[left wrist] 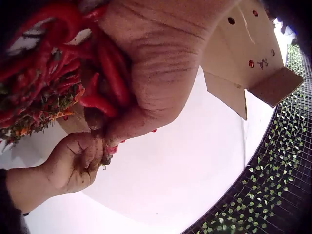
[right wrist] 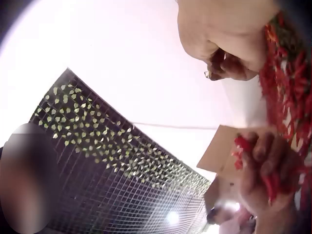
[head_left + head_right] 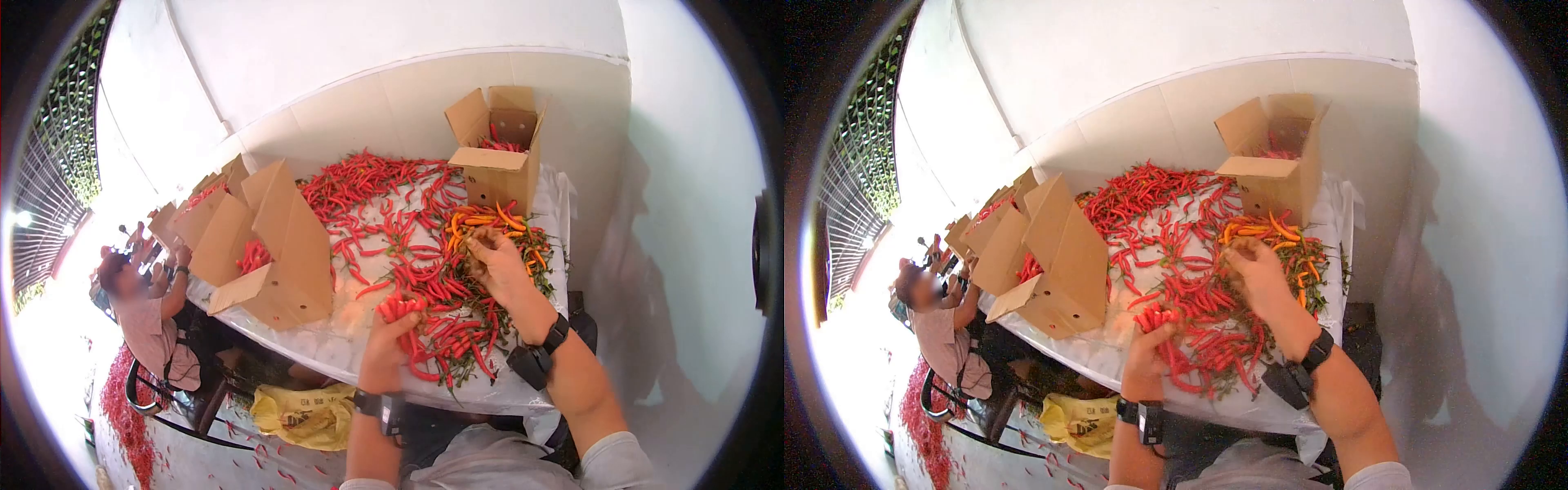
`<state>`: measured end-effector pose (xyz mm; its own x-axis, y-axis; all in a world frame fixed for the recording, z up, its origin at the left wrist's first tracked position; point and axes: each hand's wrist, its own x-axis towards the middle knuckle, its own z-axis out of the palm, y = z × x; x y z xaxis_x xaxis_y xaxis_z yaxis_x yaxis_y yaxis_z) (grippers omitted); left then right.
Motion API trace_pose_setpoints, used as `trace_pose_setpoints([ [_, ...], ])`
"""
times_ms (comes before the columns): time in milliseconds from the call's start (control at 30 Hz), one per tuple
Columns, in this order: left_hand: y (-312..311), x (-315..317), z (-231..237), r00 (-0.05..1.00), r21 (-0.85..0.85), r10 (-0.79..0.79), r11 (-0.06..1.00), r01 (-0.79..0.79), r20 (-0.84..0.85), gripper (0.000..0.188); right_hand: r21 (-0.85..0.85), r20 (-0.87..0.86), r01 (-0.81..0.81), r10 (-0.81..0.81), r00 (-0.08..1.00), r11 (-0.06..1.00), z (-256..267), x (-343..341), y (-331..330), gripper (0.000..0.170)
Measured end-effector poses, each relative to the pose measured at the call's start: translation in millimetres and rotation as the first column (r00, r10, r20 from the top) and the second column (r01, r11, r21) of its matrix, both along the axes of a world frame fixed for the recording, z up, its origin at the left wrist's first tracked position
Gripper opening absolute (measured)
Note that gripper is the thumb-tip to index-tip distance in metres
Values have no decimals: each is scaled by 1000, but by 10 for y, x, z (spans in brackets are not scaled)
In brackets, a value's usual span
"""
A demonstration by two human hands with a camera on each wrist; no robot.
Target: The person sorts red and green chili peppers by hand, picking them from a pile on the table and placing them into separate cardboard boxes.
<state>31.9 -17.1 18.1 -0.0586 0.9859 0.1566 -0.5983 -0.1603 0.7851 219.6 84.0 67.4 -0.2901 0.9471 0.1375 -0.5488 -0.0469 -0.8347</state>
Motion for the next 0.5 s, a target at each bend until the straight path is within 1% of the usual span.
trace_pose_setpoints([
  [33, -4, 16, 38, 998, 11, 34, 999, -35, 48, 32, 166, 229, 144, -180, 957, 976, -121, 44, 122, 10],
  [67, -8, 20, 58, 993, 20, 66, 997, -68, 94, 33, 353, 406, 239, -378, 832, 905, -217, 64, 215, 11],
  [167, 87, -134, -96, 972, 17, 60, 998, -66, 228, 36, 552, 486, 317, -606, 629, 771, -340, 87, 324, 14],
  [200, 86, -147, -94, 967, 36, 46, 998, -57, 250, 36, 681, 468, 306, -717, 516, 665, -324, 85, 295, 16],
  [267, 96, -169, -86, 956, 76, 17, 996, -41, 293, 36, 884, 353, 211, -893, 281, 416, -282, 41, 227, 19],
  [367, 122, -213, -113, 951, 29, 58, 997, -70, 304, 29, 898, 416, 75, -891, 182, 435, -84, 33, -8, 19],
  [433, 129, -215, -91, 921, 11, 84, 995, -96, 381, 23, 809, 584, -119, -763, 276, 576, -1, 54, -112, 19],
  [467, 133, -216, -82, 903, 1, 98, 994, -109, 419, 21, 748, 663, -221, -683, 307, 626, 7, 52, -141, 18],
  [500, 140, -222, -82, 883, -3, 95, 994, -105, 459, 19, 705, 709, -324, -638, 300, 631, -10, 39, -153, 18],
])
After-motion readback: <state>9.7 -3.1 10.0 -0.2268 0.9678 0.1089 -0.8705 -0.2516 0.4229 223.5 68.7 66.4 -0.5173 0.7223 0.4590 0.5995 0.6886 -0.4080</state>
